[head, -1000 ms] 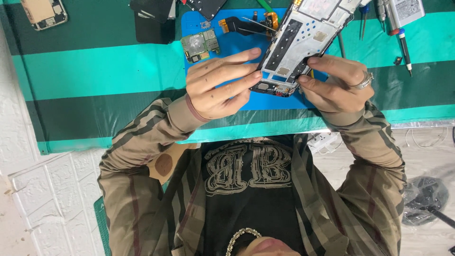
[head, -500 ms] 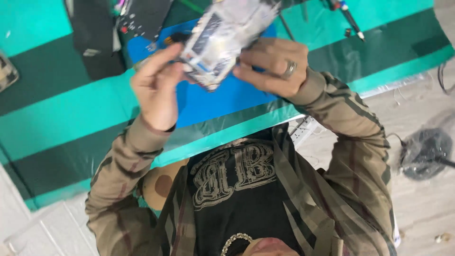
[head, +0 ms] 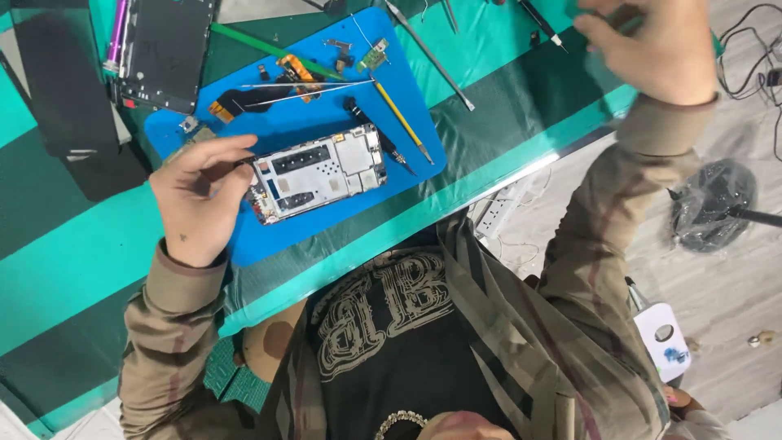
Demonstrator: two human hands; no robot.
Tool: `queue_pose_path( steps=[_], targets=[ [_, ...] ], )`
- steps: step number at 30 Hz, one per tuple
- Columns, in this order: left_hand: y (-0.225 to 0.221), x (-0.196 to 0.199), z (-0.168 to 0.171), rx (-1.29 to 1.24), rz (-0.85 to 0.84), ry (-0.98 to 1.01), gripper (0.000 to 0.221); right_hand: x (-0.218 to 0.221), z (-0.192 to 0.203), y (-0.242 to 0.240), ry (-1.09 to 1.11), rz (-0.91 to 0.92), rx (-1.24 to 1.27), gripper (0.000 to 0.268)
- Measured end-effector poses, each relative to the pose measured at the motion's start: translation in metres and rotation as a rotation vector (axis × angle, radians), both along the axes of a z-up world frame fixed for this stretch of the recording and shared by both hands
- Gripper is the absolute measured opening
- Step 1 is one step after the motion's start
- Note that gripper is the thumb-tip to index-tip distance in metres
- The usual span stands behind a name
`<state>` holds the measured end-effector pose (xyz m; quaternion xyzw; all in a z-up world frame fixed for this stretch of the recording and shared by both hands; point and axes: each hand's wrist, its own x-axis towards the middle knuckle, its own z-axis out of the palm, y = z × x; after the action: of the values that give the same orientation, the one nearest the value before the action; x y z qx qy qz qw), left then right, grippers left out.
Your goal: Disassembling and inspecting internal components of a mobile phone, including the motherboard and camera modules, and using a screwdriver.
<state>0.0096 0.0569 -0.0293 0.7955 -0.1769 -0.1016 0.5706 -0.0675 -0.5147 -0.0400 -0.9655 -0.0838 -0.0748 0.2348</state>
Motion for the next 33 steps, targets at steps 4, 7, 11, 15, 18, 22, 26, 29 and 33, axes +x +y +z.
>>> queue_pose_path(
  steps=[4, 7, 11, 15, 18, 22, 26, 29, 33],
  targets=[
    [0.002, 0.004, 0.007, 0.031, -0.025, 0.064, 0.029, -0.007, 0.005, -0.020, 0.118, -0.006, 0.190, 0.014],
    [0.002, 0.007, 0.017, 0.060, -0.044, 0.096, 0.021, -0.001, 0.010, -0.010, 0.075, 0.011, 0.098, 0.017],
    [0.004, 0.014, 0.022, 0.271, -0.372, -0.134, 0.068, 0.017, 0.010, 0.016, 0.012, 0.125, 0.050, 0.012],
    [0.010, 0.012, 0.015, 0.445, -0.484, -0.221, 0.088, 0.032, 0.004, 0.032, -0.027, 0.152, -0.093, 0.018],
    [0.009, 0.012, 0.018, 0.452, -0.526, -0.320, 0.090, 0.029, -0.003, 0.034, -0.017, 0.025, -0.212, 0.014],
    [0.006, 0.010, 0.017, 0.591, -0.564, -0.498, 0.096, 0.024, -0.004, 0.032, -0.103, -0.056, -0.519, 0.024],
    [0.004, 0.008, 0.017, 0.618, -0.593, -0.707, 0.091, 0.034, 0.010, 0.058, -0.225, 0.019, -0.558, 0.024],
    [0.003, 0.008, 0.018, 0.625, -0.602, -0.703, 0.090, 0.049, 0.019, 0.089, -0.235, 0.113, -0.458, 0.015],
    [0.004, 0.010, 0.014, 0.616, -0.599, -0.714, 0.094, 0.067, 0.018, 0.108, -0.188, 0.245, -0.404, 0.010]
  ],
)
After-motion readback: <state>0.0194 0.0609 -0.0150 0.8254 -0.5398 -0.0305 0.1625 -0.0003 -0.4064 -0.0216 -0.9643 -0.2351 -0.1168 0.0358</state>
